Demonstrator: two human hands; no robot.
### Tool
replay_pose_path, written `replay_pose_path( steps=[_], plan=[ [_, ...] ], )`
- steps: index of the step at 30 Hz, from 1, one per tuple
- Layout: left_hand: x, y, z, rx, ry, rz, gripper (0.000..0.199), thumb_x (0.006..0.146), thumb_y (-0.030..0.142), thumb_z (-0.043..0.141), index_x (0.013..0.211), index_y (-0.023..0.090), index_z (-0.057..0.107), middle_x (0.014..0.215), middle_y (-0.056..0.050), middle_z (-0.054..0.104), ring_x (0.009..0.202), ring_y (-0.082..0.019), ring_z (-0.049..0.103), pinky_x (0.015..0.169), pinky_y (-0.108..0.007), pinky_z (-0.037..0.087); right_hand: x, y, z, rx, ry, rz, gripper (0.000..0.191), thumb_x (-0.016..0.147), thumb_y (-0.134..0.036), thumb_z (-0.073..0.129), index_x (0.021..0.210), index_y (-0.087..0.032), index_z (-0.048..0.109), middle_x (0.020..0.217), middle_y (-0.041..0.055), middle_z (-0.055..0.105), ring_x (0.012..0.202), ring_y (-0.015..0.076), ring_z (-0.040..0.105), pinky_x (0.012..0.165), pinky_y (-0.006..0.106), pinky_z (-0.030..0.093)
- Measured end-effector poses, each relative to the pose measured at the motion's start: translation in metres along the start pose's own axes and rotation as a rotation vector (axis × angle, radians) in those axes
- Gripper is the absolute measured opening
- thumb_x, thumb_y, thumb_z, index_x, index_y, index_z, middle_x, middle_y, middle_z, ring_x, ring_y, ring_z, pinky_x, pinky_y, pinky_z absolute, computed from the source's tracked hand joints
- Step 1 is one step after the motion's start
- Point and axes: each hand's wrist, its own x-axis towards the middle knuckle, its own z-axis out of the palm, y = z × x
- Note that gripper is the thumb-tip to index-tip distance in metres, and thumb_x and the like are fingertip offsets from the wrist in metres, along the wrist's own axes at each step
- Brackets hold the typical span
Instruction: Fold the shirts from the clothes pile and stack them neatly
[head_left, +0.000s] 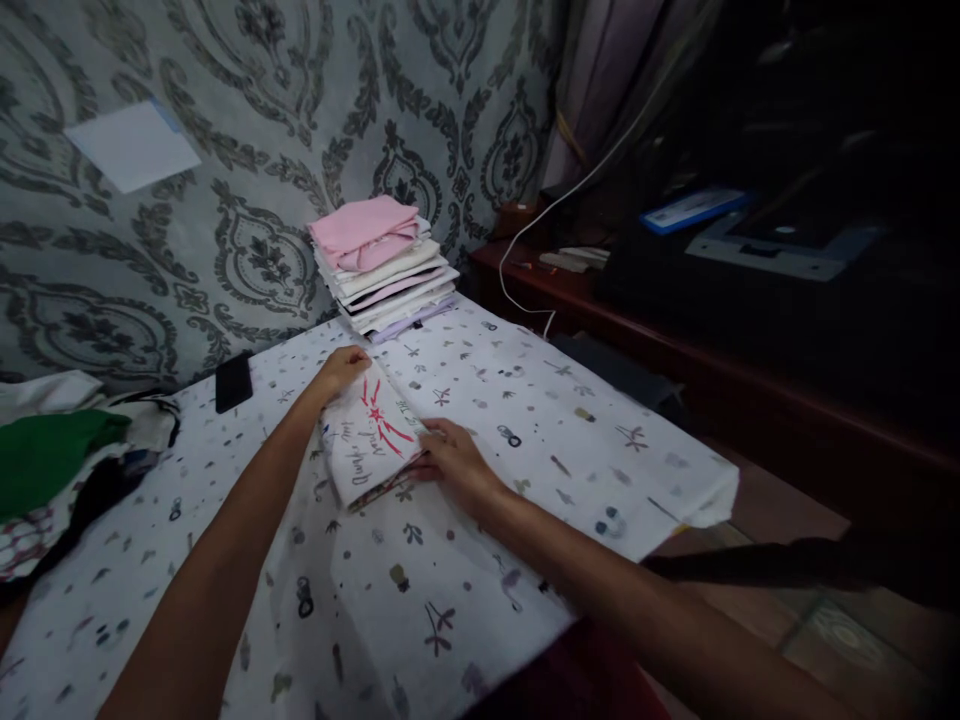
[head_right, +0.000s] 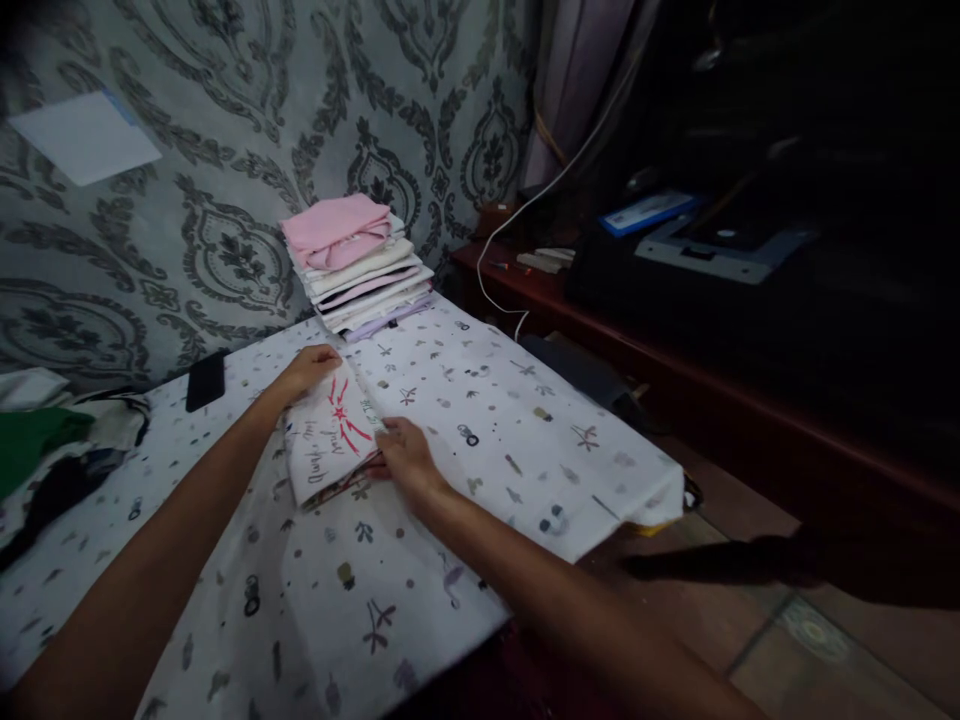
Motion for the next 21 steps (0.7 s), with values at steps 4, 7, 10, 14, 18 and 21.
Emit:
replay_pose_path(
  steps=[4, 7, 10, 14, 18, 21],
  plan=[
    [0.002, -0.003, -0.012, 0.002, -0.05, 0.001, 0.016, 0.073, 0.034, 0.058, 0.069, 0.019, 0.061, 0.065, 0.002, 0.056, 0.069, -0.017, 0.05, 0.068, -0.028, 0.042, 0.02, -0.028, -0.003, -0.727, 0.126, -0.594, 0.037, 0.09, -0.022, 0.051, 0.126, -0.017, 0.06, 0.119, 0.0126, 0.063, 0.109, 0.0263, 0.062, 0.098, 0.044, 0.051],
    [0.002, -0.002, -0.016, -0.024, -0.08, -0.003, 0.016, 0.074, 0.032, 0.055, 0.076, 0.018, 0.064, 0.076, -0.001, 0.064, 0.079, -0.018, 0.057, 0.076, -0.029, 0.045, 0.056, -0.048, 0.031, -1.047, -0.066, -0.767, 0.04, 0.093, -0.011, 0.039, 0.125, -0.016, 0.063, 0.125, 0.0121, 0.064, 0.122, 0.022, 0.057, 0.107, 0.035, 0.044],
    [-0.001, -0.006, -0.02, -0.05, -0.102, -0.026, 0.021, 0.074, 0.029, 0.054, 0.088, 0.018, 0.065, 0.081, -0.002, 0.066, 0.077, -0.017, 0.058, 0.073, -0.028, 0.046, 0.093, -0.051, 0.068, -1.294, -0.161, -0.673, 0.042, 0.092, -0.005, 0.039, 0.128, -0.01, 0.061, 0.134, 0.0159, 0.062, 0.124, 0.0231, 0.057, 0.106, 0.034, 0.044],
    [-0.019, -0.021, -0.037, -0.066, -0.086, -0.078, 0.029, 0.075, 0.029, 0.057, 0.102, 0.019, 0.063, 0.08, 0.0, 0.062, 0.067, -0.014, 0.053, 0.064, -0.026, 0.043, 0.119, -0.033, 0.08, -1.356, -0.178, -0.665, 0.04, 0.1, -0.013, 0.036, 0.133, -0.006, 0.057, 0.147, 0.02, 0.052, 0.14, 0.0258, 0.043, 0.116, 0.041, 0.032],
    [-0.047, -0.039, -0.057, -0.079, -0.053, -0.101, 0.033, 0.078, 0.036, 0.063, 0.107, 0.021, 0.06, 0.074, 0.003, 0.054, 0.065, -0.013, 0.05, 0.061, -0.024, 0.04, 0.123, -0.02, 0.073, -1.381, -0.196, -0.64, 0.049, 0.106, -0.028, 0.031, 0.146, -0.005, 0.045, 0.16, 0.0193, 0.036, 0.151, 0.0264, 0.026, 0.121, 0.046, 0.023],
    [-0.06, -0.048, -0.062, -0.085, -0.052, -0.11, 0.038, 0.081, 0.042, 0.062, 0.113, 0.021, 0.057, 0.065, 0.007, 0.046, 0.057, -0.012, 0.043, 0.056, -0.024, 0.035, 0.126, -0.019, 0.074, -1.412, -0.208, -0.606, 0.054, 0.106, -0.033, 0.029, 0.152, -0.005, 0.038, 0.162, 0.018, 0.031, 0.153, 0.0258, 0.021, 0.123, 0.046, 0.019]
  ],
)
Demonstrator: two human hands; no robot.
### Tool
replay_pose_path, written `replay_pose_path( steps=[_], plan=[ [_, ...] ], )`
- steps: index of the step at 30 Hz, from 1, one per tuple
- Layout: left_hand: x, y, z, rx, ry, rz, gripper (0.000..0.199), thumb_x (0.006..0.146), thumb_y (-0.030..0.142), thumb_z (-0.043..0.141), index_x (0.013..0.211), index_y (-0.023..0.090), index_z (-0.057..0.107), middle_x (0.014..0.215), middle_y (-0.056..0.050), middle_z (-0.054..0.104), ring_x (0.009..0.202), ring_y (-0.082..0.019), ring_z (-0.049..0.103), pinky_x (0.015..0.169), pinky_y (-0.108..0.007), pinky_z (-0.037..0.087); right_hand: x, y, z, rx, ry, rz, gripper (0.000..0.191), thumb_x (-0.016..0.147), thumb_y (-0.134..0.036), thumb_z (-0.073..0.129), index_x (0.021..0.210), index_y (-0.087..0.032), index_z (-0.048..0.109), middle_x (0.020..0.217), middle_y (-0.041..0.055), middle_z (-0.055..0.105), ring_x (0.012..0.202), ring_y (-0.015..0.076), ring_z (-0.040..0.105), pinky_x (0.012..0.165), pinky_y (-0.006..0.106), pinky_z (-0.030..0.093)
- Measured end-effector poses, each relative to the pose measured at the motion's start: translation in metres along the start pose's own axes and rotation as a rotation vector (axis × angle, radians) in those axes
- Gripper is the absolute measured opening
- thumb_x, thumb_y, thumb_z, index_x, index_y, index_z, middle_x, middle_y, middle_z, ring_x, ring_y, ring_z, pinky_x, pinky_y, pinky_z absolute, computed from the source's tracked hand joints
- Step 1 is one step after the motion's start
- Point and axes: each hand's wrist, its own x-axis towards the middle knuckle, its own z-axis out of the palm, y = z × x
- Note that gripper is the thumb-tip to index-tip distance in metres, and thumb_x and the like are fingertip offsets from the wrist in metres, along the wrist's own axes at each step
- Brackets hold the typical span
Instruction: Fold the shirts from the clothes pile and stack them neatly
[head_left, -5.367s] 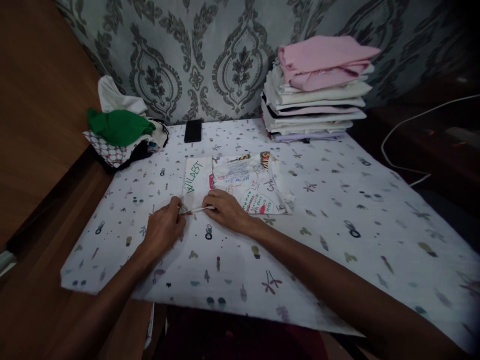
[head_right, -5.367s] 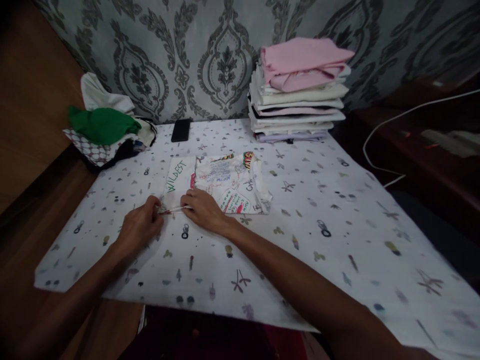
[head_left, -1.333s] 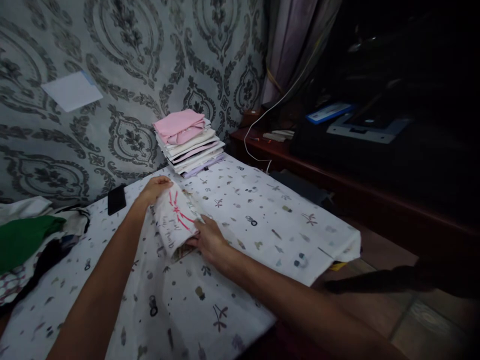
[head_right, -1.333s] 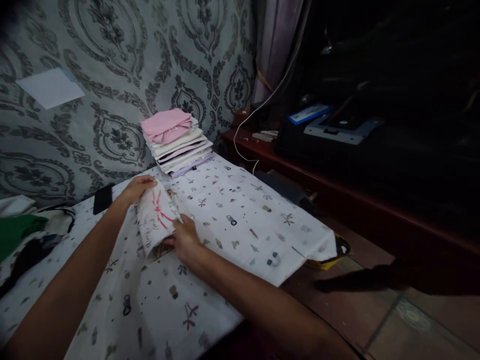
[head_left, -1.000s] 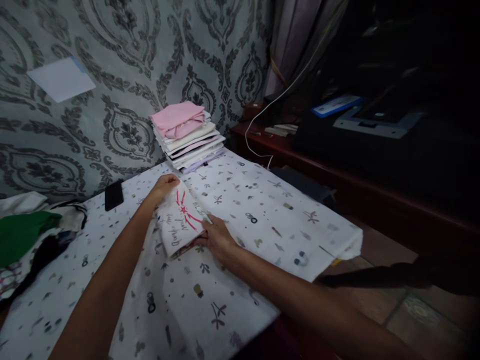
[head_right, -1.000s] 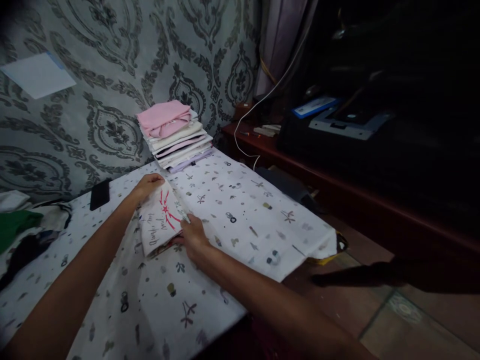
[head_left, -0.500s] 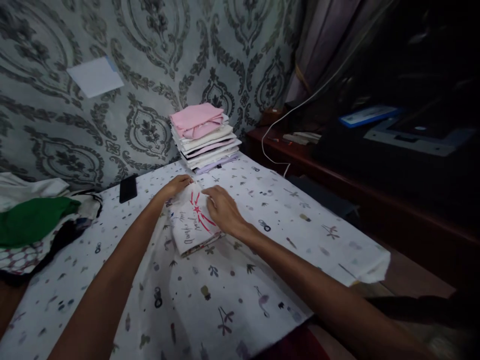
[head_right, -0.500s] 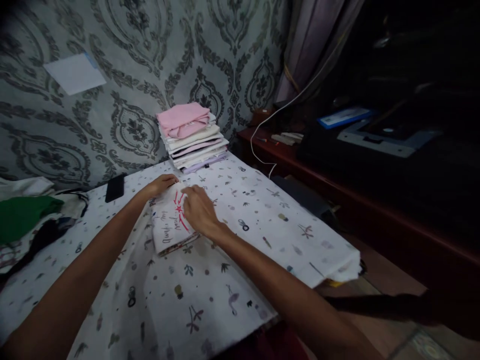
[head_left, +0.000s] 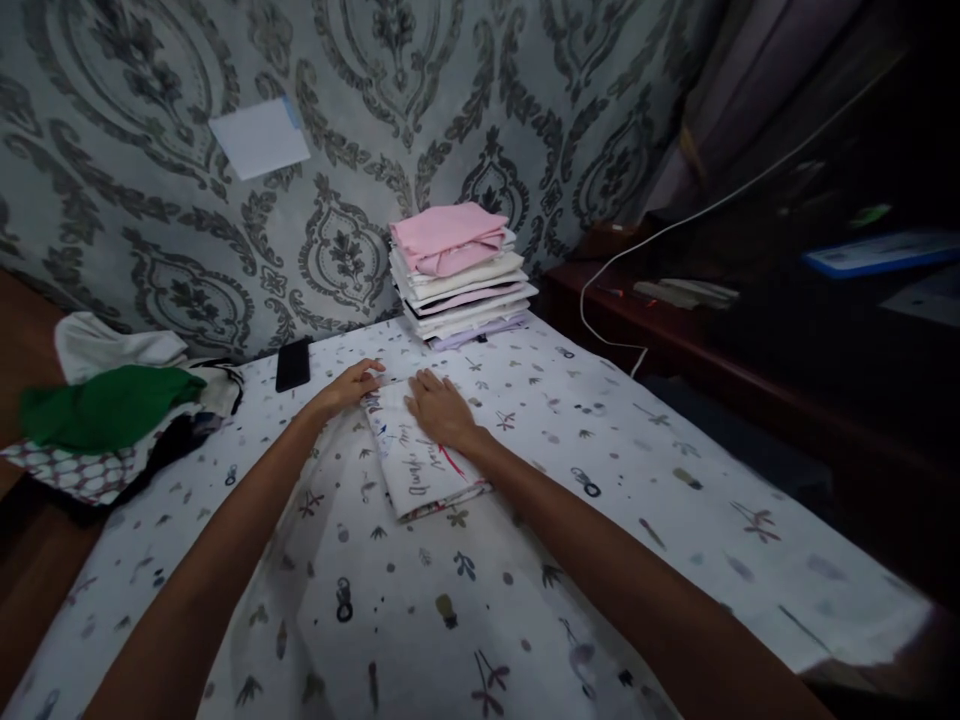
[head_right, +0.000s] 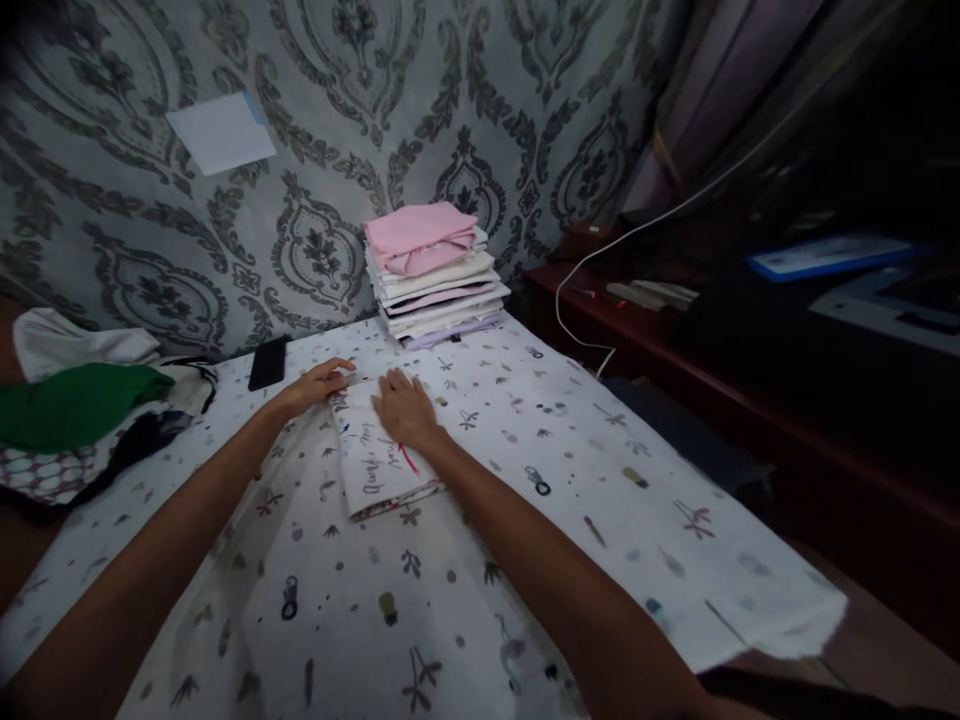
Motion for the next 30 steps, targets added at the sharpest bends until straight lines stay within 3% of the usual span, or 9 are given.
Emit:
replay_pose_path(
  steps=[7, 12, 16, 20, 23, 26, 30],
  plan=[
    [-0.005, -0.006, -0.003, 0.007, 0.048, 0.088, 0.038, 0.086, 0.038, 0.059, 0.119, 0.019, 0.056, 0.07, 0.006, 0.044, 0.063, -0.012, 0.042, 0.061, -0.024, 0.036, 0.003, 0.0, 0.004, -0.003, 0.004, -0.01, 0.055, 0.105, -0.032, 0.03, 0.153, -0.007, 0.038, 0.163, 0.0161, 0.03, 0.153, 0.0245, 0.02, 0.123, 0.045, 0.018],
    [-0.019, -0.003, -0.011, 0.067, -0.015, 0.12, 0.038, 0.083, 0.034, 0.061, 0.118, 0.019, 0.06, 0.078, 0.003, 0.05, 0.064, -0.013, 0.048, 0.06, -0.025, 0.041, 0.001, 0.0, 0.004, -0.002, 0.018, -0.017, 0.054, 0.105, -0.033, 0.03, 0.151, -0.006, 0.041, 0.162, 0.0171, 0.032, 0.153, 0.0258, 0.022, 0.123, 0.047, 0.02],
    [-0.036, 0.009, -0.003, 0.319, 0.153, 0.142, 0.032, 0.074, 0.018, 0.063, 0.106, 0.019, 0.062, 0.086, -0.001, 0.051, 0.078, -0.017, 0.053, 0.077, -0.032, 0.047, 0.003, -0.002, 0.004, 0.005, 0.007, -0.003, 0.053, 0.105, -0.034, 0.031, 0.151, -0.009, 0.04, 0.163, 0.0158, 0.031, 0.153, 0.0255, 0.02, 0.123, 0.048, 0.018],
    [-0.086, 0.041, 0.025, 0.451, 0.273, 0.26, 0.029, 0.081, 0.013, 0.05, 0.106, 0.021, 0.062, 0.104, -0.006, 0.053, 0.097, -0.023, 0.053, 0.093, -0.039, 0.045, 0.002, -0.003, -0.002, 0.046, 0.0, 0.001, 0.05, 0.105, -0.032, 0.032, 0.147, -0.008, 0.044, 0.162, 0.0171, 0.032, 0.153, 0.0268, 0.02, 0.123, 0.048, 0.017],
    [-0.147, 0.069, 0.059, 0.596, 0.117, 0.396, 0.027, 0.089, 0.017, 0.042, 0.103, 0.022, 0.065, 0.106, -0.01, 0.06, 0.099, -0.024, 0.056, 0.088, -0.037, 0.049, -0.01, -0.003, -0.009, 0.069, 0.059, -0.032, 0.046, 0.105, -0.028, 0.031, 0.142, -0.008, 0.05, 0.159, 0.0168, 0.039, 0.152, 0.0268, 0.024, 0.123, 0.048, 0.016],
    [-0.202, 0.083, 0.096, 0.827, -0.064, 0.341, 0.034, 0.092, 0.018, 0.041, 0.109, 0.027, 0.069, 0.101, -0.01, 0.066, 0.092, -0.024, 0.06, 0.077, -0.036, 0.052, -0.027, -0.006, -0.012, 0.079, 0.102, -0.145, 0.045, 0.106, -0.029, 0.029, 0.141, -0.011, 0.052, 0.158, 0.0138, 0.041, 0.151, 0.0243, 0.025, 0.123, 0.046, 0.016],
    [-0.227, 0.084, 0.13, 1.036, -0.059, 0.133, 0.056, 0.086, 0.011, 0.044, 0.14, 0.022, 0.055, 0.102, -0.015, 0.069, 0.083, -0.026, 0.064, 0.067, -0.038, 0.053, -0.043, -0.012, -0.003, 0.06, 0.043, -0.179, 0.047, 0.106, -0.035, 0.031, 0.14, -0.011, 0.052, 0.157, 0.0158, 0.041, 0.151, 0.0258, 0.027, 0.122, 0.046, 0.019]
  ],
)
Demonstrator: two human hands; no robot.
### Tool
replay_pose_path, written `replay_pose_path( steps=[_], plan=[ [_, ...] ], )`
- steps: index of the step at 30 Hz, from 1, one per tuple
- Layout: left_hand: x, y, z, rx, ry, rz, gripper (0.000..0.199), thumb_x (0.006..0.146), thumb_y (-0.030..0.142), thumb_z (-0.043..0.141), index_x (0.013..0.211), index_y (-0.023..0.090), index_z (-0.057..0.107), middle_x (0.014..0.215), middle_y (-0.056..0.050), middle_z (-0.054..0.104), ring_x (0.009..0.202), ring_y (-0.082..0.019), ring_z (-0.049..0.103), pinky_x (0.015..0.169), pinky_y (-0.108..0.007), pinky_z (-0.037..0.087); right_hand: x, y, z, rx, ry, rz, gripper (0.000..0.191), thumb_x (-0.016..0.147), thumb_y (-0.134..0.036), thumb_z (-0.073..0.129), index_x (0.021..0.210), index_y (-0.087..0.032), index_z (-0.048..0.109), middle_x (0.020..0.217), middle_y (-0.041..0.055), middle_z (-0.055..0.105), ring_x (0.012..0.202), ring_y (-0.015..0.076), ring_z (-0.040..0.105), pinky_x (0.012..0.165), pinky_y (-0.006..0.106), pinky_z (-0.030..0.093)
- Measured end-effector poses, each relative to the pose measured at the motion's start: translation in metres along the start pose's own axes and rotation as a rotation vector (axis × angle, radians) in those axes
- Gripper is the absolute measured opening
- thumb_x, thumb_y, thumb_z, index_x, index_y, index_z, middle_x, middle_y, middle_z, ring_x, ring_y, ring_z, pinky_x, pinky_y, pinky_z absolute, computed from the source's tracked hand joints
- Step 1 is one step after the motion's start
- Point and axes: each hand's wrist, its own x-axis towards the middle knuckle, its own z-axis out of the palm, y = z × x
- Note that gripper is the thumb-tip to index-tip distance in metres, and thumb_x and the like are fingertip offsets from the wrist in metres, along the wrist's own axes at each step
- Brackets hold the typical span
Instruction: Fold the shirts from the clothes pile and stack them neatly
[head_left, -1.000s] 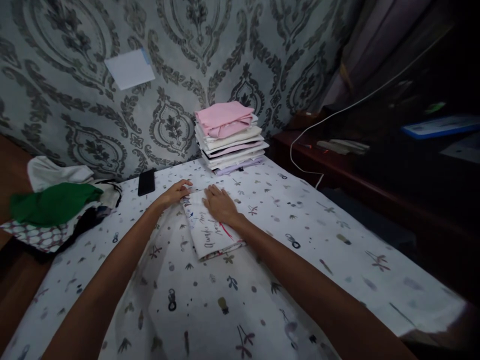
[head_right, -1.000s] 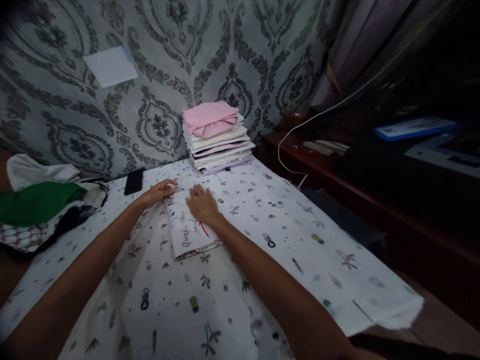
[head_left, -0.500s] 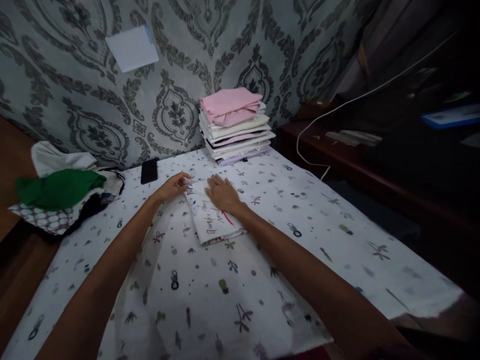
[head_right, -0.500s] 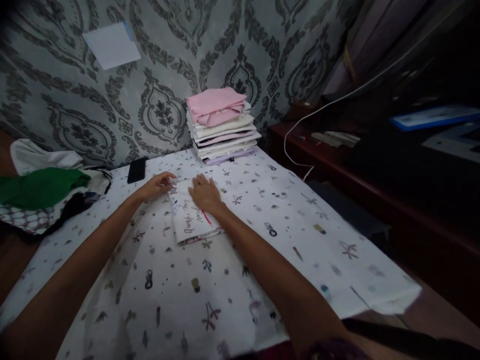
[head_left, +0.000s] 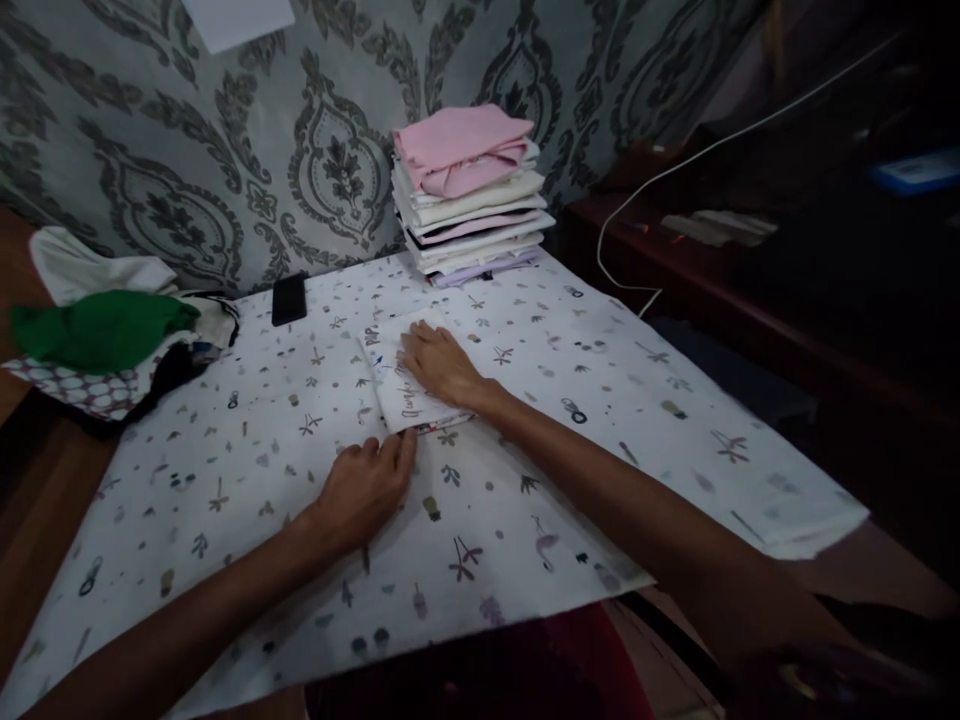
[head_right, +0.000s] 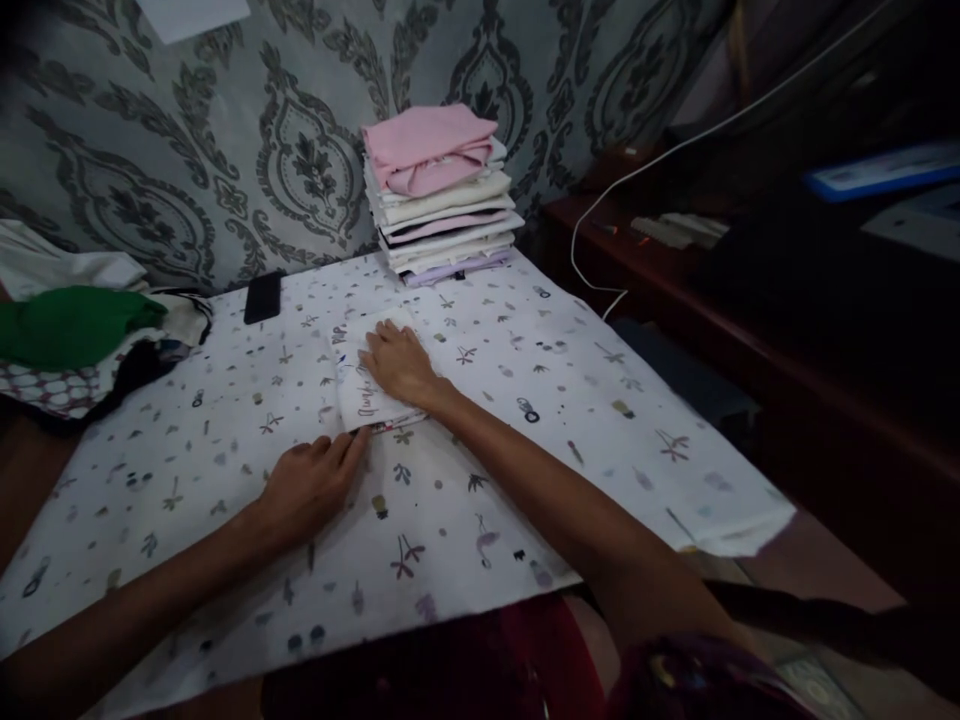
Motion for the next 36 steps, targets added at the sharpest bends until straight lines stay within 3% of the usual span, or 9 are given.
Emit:
replay_pose_path(
  steps=[6, 12, 16, 19, 22, 23, 26, 29, 36],
  plan=[
    [0.005, 0.011, 0.001, 0.103, -0.101, -0.167, 0.046, 0.085, 0.004, 0.044, 0.123, 0.014, 0.068, 0.087, -0.019, 0.068, 0.076, -0.031, 0.068, 0.063, -0.042, 0.05, -0.003, -0.005, 0.015, -0.097, -0.035, 0.046, 0.054, 0.106, -0.04, 0.034, 0.148, -0.009, 0.044, 0.161, 0.0175, 0.034, 0.152, 0.0302, 0.021, 0.122, 0.047, 0.016],
    [-0.015, 0.018, 0.011, 0.129, -0.061, -0.125, 0.063, 0.079, 0.005, 0.051, 0.141, 0.01, 0.055, 0.079, -0.018, 0.07, 0.067, -0.029, 0.067, 0.055, -0.038, 0.05, -0.002, -0.002, 0.016, -0.112, -0.01, 0.036, 0.054, 0.105, -0.04, 0.035, 0.148, -0.009, 0.044, 0.162, 0.0182, 0.032, 0.152, 0.0304, 0.022, 0.122, 0.047, 0.017],
    [-0.014, 0.001, -0.011, 0.002, -0.089, -0.052, 0.04, 0.084, 0.015, 0.053, 0.12, 0.02, 0.069, 0.079, -0.014, 0.072, 0.066, -0.028, 0.068, 0.056, -0.038, 0.05, -0.005, -0.01, 0.01, -0.101, -0.009, 0.056, 0.053, 0.104, -0.039, 0.038, 0.147, -0.008, 0.046, 0.16, 0.0191, 0.036, 0.152, 0.0303, 0.023, 0.122, 0.05, 0.018],
    [0.011, -0.028, -0.036, -0.193, 0.02, -0.086, 0.03, 0.095, 0.026, 0.042, 0.099, 0.026, 0.072, 0.083, -0.009, 0.075, 0.074, -0.025, 0.07, 0.068, -0.039, 0.053, -0.02, -0.025, 0.009, -0.085, -0.01, -0.019, 0.054, 0.104, -0.039, 0.039, 0.149, -0.01, 0.044, 0.161, 0.0186, 0.033, 0.152, 0.029, 0.023, 0.123, 0.052, 0.017],
    [0.056, -0.058, -0.039, -0.386, 0.292, -0.131, 0.04, 0.1, 0.035, 0.034, 0.124, 0.023, 0.064, 0.123, -0.01, 0.071, 0.114, -0.026, 0.066, 0.099, -0.041, 0.05, -0.042, -0.041, 0.015, -0.054, -0.038, -0.186, 0.057, 0.104, -0.041, 0.042, 0.152, -0.01, 0.04, 0.162, 0.0189, 0.031, 0.152, 0.0295, 0.023, 0.123, 0.055, 0.017],
    [0.073, -0.066, -0.033, -0.465, 0.306, -0.102, 0.046, 0.101, 0.038, 0.033, 0.135, 0.021, 0.058, 0.139, -0.01, 0.063, 0.128, -0.025, 0.058, 0.109, -0.042, 0.043, -0.049, -0.045, 0.018, -0.049, -0.042, -0.224, 0.058, 0.103, -0.043, 0.044, 0.152, -0.011, 0.04, 0.161, 0.019, 0.032, 0.152, 0.0303, 0.023, 0.123, 0.057, 0.017],
    [0.112, -0.078, -0.005, -0.612, 0.131, -0.065, 0.059, 0.101, 0.047, 0.029, 0.151, 0.018, 0.041, 0.161, -0.011, 0.037, 0.151, -0.023, 0.031, 0.124, -0.043, 0.021, -0.064, -0.05, 0.024, -0.054, -0.035, -0.261, 0.059, 0.101, -0.047, 0.048, 0.151, -0.015, 0.043, 0.158, 0.0181, 0.039, 0.151, 0.0323, 0.025, 0.123, 0.061, 0.015],
    [0.131, -0.082, 0.016, -0.567, -0.006, -0.048, 0.065, 0.101, 0.052, 0.029, 0.157, 0.018, 0.03, 0.167, -0.01, 0.021, 0.156, -0.022, 0.011, 0.126, -0.047, 0.005, -0.067, -0.049, 0.025, -0.052, -0.04, -0.26, 0.06, 0.101, -0.051, 0.048, 0.149, -0.015, 0.046, 0.156, 0.0182, 0.042, 0.15, 0.0326, 0.028, 0.123, 0.06, 0.013],
    [0.161, -0.108, 0.022, -0.402, -0.001, -0.033, 0.067, 0.101, 0.056, 0.026, 0.159, 0.023, 0.025, 0.168, -0.01, 0.015, 0.156, -0.025, 0.006, 0.124, -0.054, 0.003, -0.07, -0.049, 0.025, -0.041, -0.068, -0.242, 0.065, 0.101, -0.056, 0.044, 0.152, -0.016, 0.042, 0.161, 0.0171, 0.032, 0.153, 0.0308, 0.019, 0.123, 0.06, 0.013]
  ],
)
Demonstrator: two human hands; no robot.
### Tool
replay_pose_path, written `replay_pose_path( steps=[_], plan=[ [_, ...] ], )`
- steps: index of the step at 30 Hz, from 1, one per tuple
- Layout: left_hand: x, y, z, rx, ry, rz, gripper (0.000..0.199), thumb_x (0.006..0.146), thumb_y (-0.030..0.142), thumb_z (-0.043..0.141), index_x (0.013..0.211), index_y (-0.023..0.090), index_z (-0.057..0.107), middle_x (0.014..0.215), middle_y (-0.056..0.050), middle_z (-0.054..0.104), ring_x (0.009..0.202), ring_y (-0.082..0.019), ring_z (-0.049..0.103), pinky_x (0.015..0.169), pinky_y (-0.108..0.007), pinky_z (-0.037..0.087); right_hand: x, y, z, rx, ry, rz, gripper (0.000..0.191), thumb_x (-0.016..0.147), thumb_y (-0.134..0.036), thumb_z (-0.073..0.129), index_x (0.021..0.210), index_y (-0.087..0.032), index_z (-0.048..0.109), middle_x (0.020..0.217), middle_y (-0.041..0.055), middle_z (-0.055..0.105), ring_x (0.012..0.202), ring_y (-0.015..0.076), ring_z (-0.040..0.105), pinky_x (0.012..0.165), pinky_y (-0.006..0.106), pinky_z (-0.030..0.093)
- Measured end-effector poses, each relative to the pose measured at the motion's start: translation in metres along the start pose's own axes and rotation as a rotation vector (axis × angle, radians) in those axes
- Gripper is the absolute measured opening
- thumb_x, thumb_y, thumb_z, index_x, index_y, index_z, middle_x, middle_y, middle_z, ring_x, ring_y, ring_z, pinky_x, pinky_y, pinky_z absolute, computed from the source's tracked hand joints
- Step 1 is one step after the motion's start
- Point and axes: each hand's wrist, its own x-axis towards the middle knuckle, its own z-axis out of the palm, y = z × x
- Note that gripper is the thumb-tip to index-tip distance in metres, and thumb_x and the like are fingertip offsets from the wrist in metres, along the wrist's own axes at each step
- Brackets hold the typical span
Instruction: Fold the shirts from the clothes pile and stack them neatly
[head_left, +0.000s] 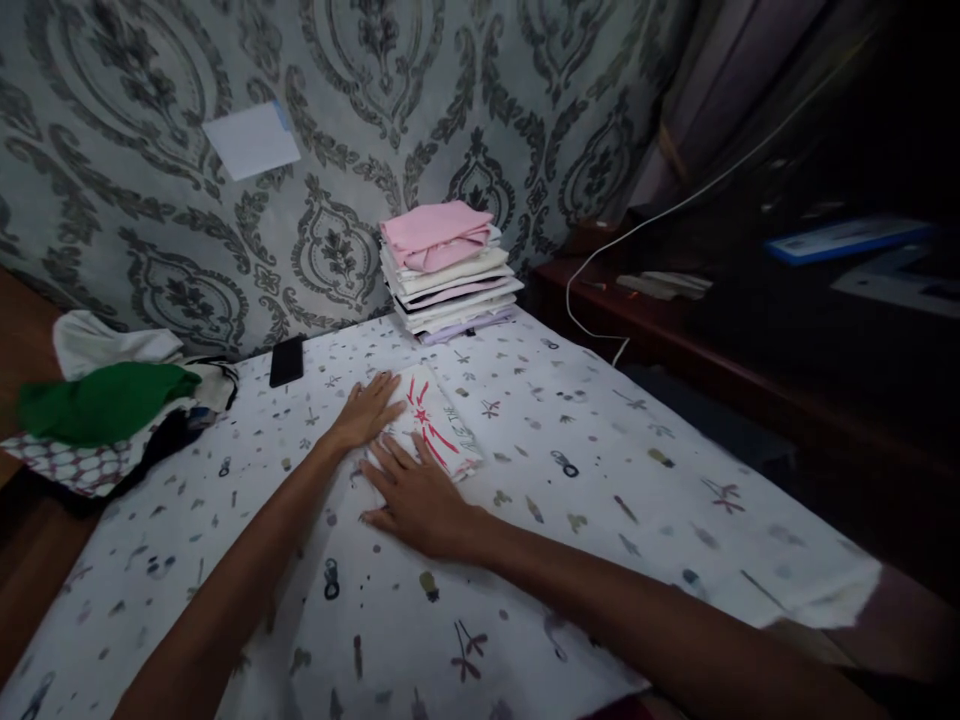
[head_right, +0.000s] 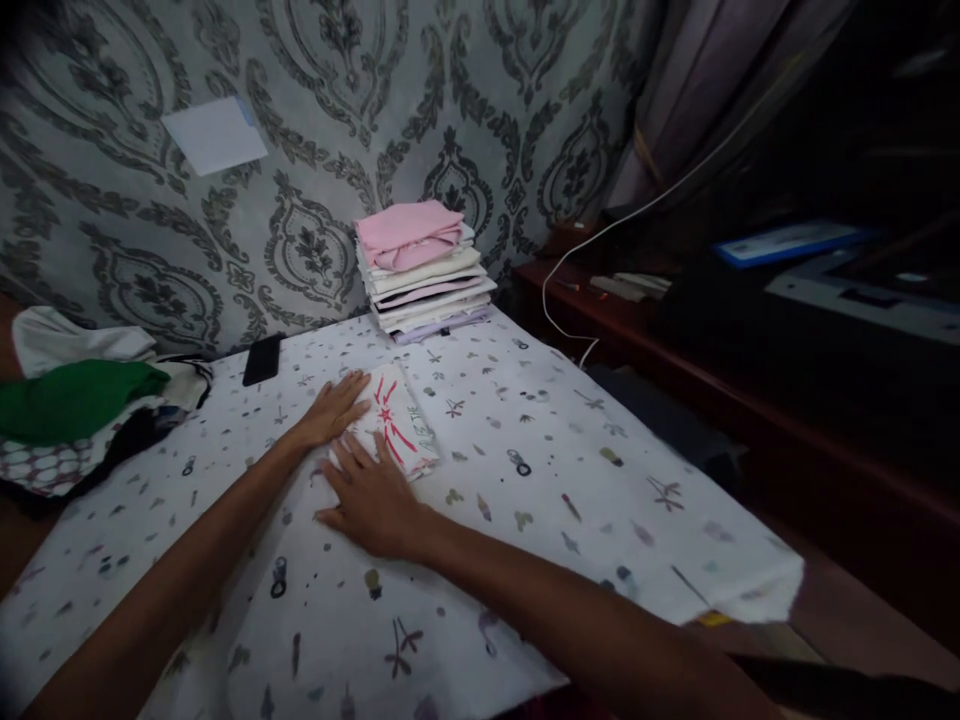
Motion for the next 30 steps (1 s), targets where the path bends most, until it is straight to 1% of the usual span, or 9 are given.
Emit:
replay_pose_path(
  steps=[4, 7, 9, 11, 13, 16, 19, 24, 30],
  plan=[
    [0.028, -0.009, -0.005, 0.057, 0.07, -0.08, 0.067, 0.1, 0.057, 0.03, 0.157, 0.022, 0.028, 0.167, -0.014, 0.02, 0.156, -0.029, 0.013, 0.122, -0.06, 0.008, -0.004, -0.004, 0.007, 0.0, 0.017, -0.039, 0.067, 0.1, -0.059, 0.042, 0.153, -0.017, 0.041, 0.161, 0.015, 0.032, 0.153, 0.0311, 0.019, 0.123, 0.06, 0.013],
    [0.04, 0.0, -0.009, 0.114, 0.2, -0.13, 0.067, 0.101, 0.052, 0.033, 0.156, 0.015, 0.029, 0.165, -0.02, 0.021, 0.155, -0.032, 0.015, 0.122, -0.06, 0.007, -0.007, -0.01, 0.005, 0.004, 0.006, -0.065, 0.063, 0.099, -0.054, 0.051, 0.149, -0.017, 0.047, 0.159, 0.0154, 0.038, 0.152, 0.0316, 0.024, 0.123, 0.059, 0.015],
    [0.04, 0.014, -0.01, 0.138, 0.25, -0.098, 0.068, 0.101, 0.05, 0.035, 0.156, 0.012, 0.028, 0.166, -0.021, 0.02, 0.155, -0.031, 0.014, 0.123, -0.058, 0.005, -0.011, -0.013, -0.004, 0.052, 0.01, -0.105, 0.05, 0.099, -0.046, 0.054, 0.141, -0.018, 0.054, 0.153, 0.0134, 0.048, 0.147, 0.029, 0.035, 0.122, 0.055, 0.02],
    [0.033, 0.031, -0.006, 0.12, 0.204, -0.02, 0.068, 0.101, 0.05, 0.033, 0.157, 0.011, 0.027, 0.166, -0.02, 0.018, 0.156, -0.03, 0.013, 0.124, -0.056, 0.006, -0.017, -0.011, -0.02, 0.142, 0.056, -0.115, 0.033, 0.102, -0.037, 0.05, 0.127, -0.022, 0.064, 0.136, 0.0087, 0.065, 0.131, 0.024, 0.054, 0.116, 0.046, 0.032],
    [0.021, 0.049, 0.0, 0.076, 0.08, 0.088, 0.068, 0.101, 0.052, 0.032, 0.157, 0.012, 0.027, 0.167, -0.018, 0.018, 0.156, -0.029, 0.013, 0.124, -0.054, 0.008, -0.027, 0.0, -0.037, 0.248, 0.17, 0.0, 0.029, 0.103, -0.03, 0.042, 0.109, -0.023, 0.069, 0.112, 0.0051, 0.073, 0.106, 0.0198, 0.065, 0.101, 0.037, 0.045],
    [0.001, 0.072, 0.009, -0.021, -0.075, 0.264, 0.068, 0.101, 0.056, 0.032, 0.156, 0.018, 0.031, 0.167, -0.013, 0.022, 0.156, -0.026, 0.015, 0.125, -0.049, 0.008, -0.041, 0.033, -0.06, 0.337, 0.383, 0.334, 0.03, 0.1, -0.025, 0.037, 0.094, -0.02, 0.066, 0.092, 0.0051, 0.072, 0.083, 0.0192, 0.064, 0.077, 0.031, 0.048],
    [-0.016, 0.084, 0.009, -0.178, -0.07, 0.311, 0.064, 0.102, 0.057, 0.027, 0.154, 0.021, 0.036, 0.165, -0.01, 0.029, 0.154, -0.023, 0.023, 0.126, -0.041, 0.015, -0.049, 0.066, -0.067, 0.406, 0.377, 0.563, 0.023, 0.096, -0.026, 0.042, 0.095, -0.019, 0.063, 0.081, 0.0036, 0.068, 0.074, 0.0194, 0.062, 0.069, 0.03, 0.044],
    [-0.036, 0.087, 0.007, -0.269, 0.065, 0.364, 0.057, 0.102, 0.052, 0.033, 0.141, 0.015, 0.052, 0.151, -0.015, 0.05, 0.14, -0.026, 0.047, 0.119, -0.041, 0.034, -0.045, 0.079, -0.055, 0.498, 0.202, 0.594, 0.022, 0.087, -0.027, 0.057, 0.106, -0.019, 0.062, 0.075, 0.0004, 0.066, 0.07, 0.0188, 0.06, 0.066, 0.029, 0.043],
    [-0.059, 0.088, 0.015, -0.131, 0.075, 0.417, 0.05, 0.101, 0.049, 0.041, 0.137, 0.017, 0.053, 0.155, -0.016, 0.045, 0.144, -0.027, 0.04, 0.12, -0.043, 0.032, -0.044, 0.073, -0.053, 0.485, 0.209, 0.608, 0.028, 0.087, -0.028, 0.057, 0.113, -0.019, 0.055, 0.078, -0.0001, 0.065, 0.073, 0.0191, 0.06, 0.069, 0.03, 0.042]
  ],
)
